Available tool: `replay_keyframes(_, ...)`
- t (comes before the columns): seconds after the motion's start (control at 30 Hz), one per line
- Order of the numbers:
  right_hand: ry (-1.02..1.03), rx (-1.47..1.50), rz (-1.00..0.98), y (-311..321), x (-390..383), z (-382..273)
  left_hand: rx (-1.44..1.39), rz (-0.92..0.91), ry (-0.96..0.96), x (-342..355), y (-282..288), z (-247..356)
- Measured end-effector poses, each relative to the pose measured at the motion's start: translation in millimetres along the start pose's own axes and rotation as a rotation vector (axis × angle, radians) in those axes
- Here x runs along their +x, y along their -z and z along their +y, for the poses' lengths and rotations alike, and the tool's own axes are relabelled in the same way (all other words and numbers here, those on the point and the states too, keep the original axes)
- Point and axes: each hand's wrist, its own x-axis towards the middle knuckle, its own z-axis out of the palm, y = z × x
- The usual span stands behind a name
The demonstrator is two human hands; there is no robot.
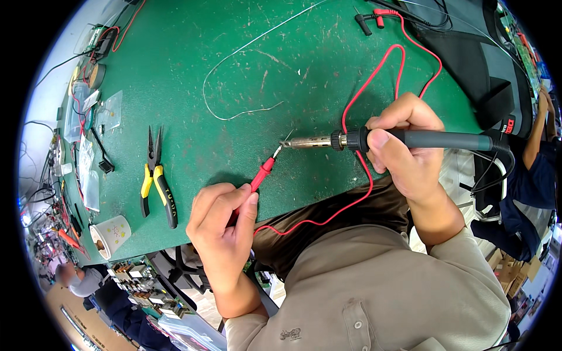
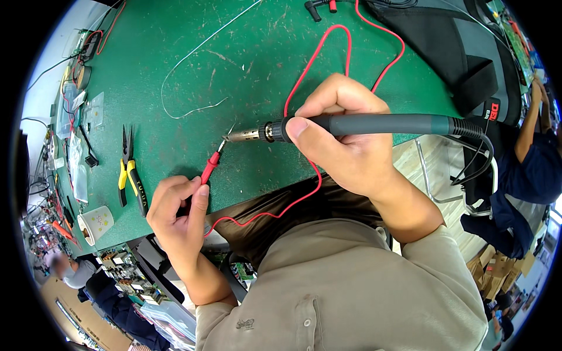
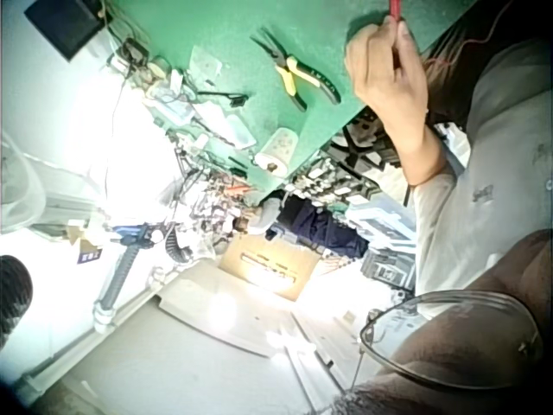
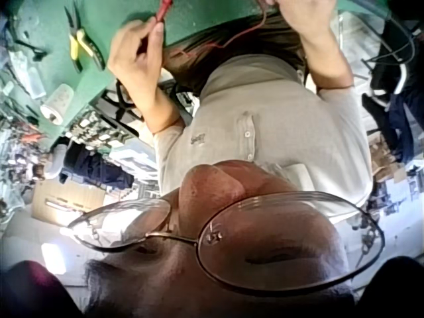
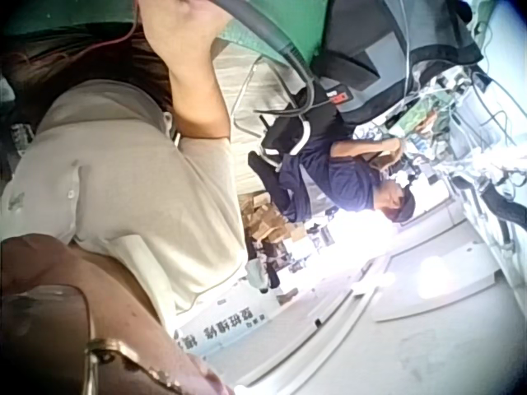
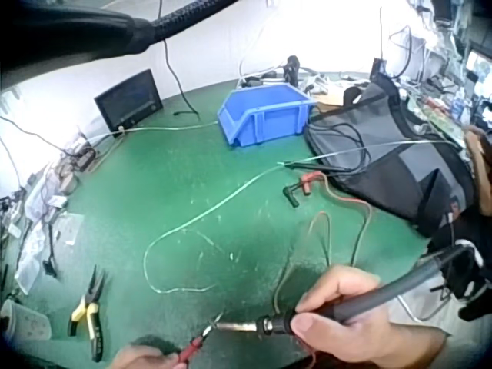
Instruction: The person holds a red probe and a soldering iron to a thin wire on a green workbench, then applies solder to a wire end while holding it.
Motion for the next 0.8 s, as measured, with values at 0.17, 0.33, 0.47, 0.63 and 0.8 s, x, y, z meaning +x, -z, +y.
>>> replay_keyframes(0.17, 0.007, -0.016, -0.017, 1.0, 0.2, 0.8, -0.003, 0.006, -0.002, -0.2, -0.5, 0.2)
replay_keyframes(0.33, -0.009, -0.012, 0.009, -1.0, 0.0, -1.0, -0.010, 0.001, 0.007, 0.2, 0.3, 0.5)
replay_keyframes(0.47, -0.015, -0.014, 0.018, -0.4, 0.1, -0.8, -0.005, 0.000, 0.009, 0.9, 0.6, 1.6)
replay_keyframes(0.63, -0.017, 0.026, 0.025, -0.7, 0.3, -0.7, 0.003, 0.004, 0.001, 0.3, 0.8, 1.2)
replay_keyframes(0.8, -0.008, 0.020, -0.002, -1.5, -0.2, -0.9, 0.012, 0.007, -0.009, -0.5, 0.3, 0.1)
